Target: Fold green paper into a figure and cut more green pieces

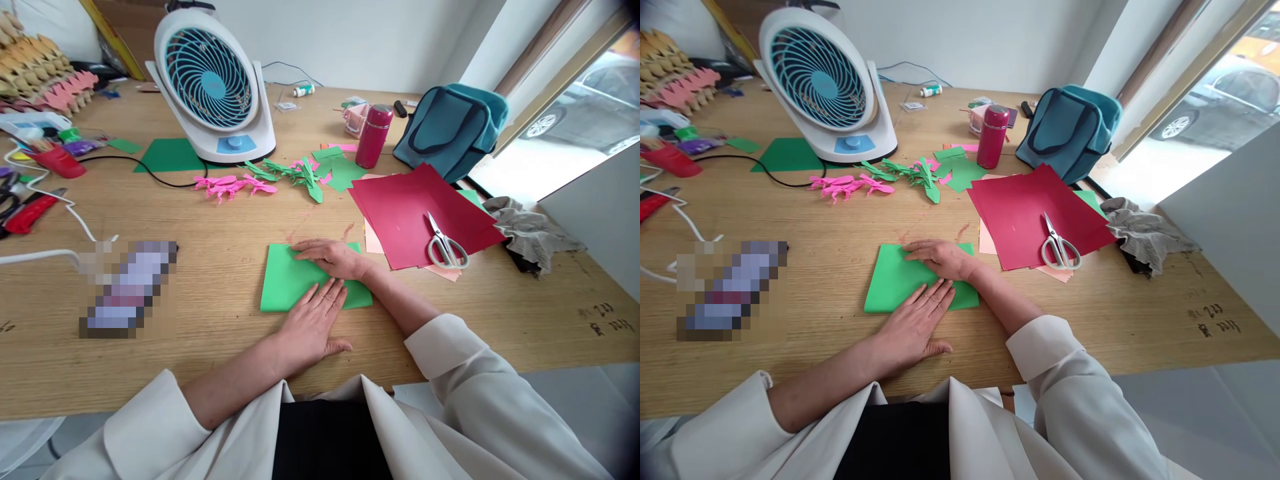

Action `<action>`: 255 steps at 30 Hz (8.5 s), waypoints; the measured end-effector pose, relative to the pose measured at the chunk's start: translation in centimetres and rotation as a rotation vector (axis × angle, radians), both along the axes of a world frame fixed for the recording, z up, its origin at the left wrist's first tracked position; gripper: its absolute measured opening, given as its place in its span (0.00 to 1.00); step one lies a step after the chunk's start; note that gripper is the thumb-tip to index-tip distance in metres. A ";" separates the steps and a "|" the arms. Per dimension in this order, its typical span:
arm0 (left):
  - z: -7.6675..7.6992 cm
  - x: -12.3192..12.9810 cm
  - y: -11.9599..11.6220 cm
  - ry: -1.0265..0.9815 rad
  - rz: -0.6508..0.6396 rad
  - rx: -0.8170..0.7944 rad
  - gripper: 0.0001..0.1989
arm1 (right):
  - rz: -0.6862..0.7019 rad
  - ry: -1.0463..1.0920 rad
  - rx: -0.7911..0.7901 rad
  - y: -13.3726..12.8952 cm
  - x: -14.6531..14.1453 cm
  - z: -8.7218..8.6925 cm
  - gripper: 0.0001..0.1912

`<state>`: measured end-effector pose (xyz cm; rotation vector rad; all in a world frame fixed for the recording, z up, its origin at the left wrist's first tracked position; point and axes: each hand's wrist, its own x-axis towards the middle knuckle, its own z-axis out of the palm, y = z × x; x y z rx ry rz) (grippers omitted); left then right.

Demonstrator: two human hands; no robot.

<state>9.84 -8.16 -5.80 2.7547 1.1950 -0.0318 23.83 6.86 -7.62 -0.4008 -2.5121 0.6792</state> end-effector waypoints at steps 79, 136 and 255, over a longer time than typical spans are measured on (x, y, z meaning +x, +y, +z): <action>0.6 -6.8 0.1 -0.100 -0.174 0.036 0.48 | -0.027 -0.060 -0.012 -0.1 -0.4 0.5 0.24; 4.3 -4.9 10.9 -0.029 0.563 -0.117 0.28 | -0.867 0.368 -0.487 -3.9 6.9 2.1 0.14; 3.6 -2.3 9.5 -1.509 0.611 -0.894 0.22 | -0.685 0.713 -1.065 -4.8 4.6 2.0 0.22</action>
